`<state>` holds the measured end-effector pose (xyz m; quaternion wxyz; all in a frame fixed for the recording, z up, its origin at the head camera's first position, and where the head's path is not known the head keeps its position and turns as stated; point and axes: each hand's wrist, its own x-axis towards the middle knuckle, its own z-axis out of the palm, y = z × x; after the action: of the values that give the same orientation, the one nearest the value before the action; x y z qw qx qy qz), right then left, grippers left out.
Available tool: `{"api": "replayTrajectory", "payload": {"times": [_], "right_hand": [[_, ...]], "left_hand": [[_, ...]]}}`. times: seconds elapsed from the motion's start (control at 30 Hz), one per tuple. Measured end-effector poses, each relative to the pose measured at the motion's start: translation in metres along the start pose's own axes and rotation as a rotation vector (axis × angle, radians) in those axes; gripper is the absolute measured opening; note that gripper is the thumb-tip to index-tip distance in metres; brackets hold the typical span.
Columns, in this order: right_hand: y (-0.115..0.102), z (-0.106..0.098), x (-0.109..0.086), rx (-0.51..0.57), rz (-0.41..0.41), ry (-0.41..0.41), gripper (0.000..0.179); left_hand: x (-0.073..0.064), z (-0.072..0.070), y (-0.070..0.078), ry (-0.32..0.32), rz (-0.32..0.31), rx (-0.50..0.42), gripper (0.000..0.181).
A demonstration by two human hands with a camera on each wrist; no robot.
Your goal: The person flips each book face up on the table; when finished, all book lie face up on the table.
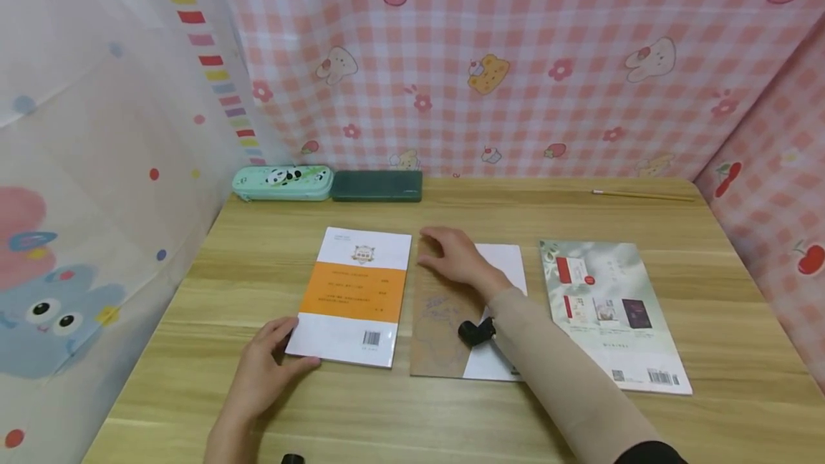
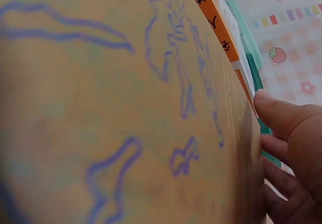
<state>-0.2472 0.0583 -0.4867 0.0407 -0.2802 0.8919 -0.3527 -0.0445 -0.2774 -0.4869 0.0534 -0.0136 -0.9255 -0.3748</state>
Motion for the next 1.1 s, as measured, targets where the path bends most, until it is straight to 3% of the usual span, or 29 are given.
{"api": "replayTrajectory", "payload": {"times": [0.27,0.57,0.83,1.1], "right_hand": [[-0.002,0.007,0.01,0.007,0.055,-0.05,0.054],[-0.003,0.011,0.015,0.041,-0.03,-0.079,0.045],[-0.007,0.012,0.018,0.086,0.046,-0.033,0.042],[-0.009,0.011,0.019,0.204,0.005,0.027,0.054]], "left_hand": [[-0.001,0.0,0.002,-0.006,0.004,0.002,0.075],[0.001,0.002,0.005,-0.009,-0.012,0.007,0.076],[0.003,0.006,0.007,-0.025,-0.078,-0.009,0.078],[0.001,0.004,0.005,-0.021,-0.071,-0.008,0.079]]}}
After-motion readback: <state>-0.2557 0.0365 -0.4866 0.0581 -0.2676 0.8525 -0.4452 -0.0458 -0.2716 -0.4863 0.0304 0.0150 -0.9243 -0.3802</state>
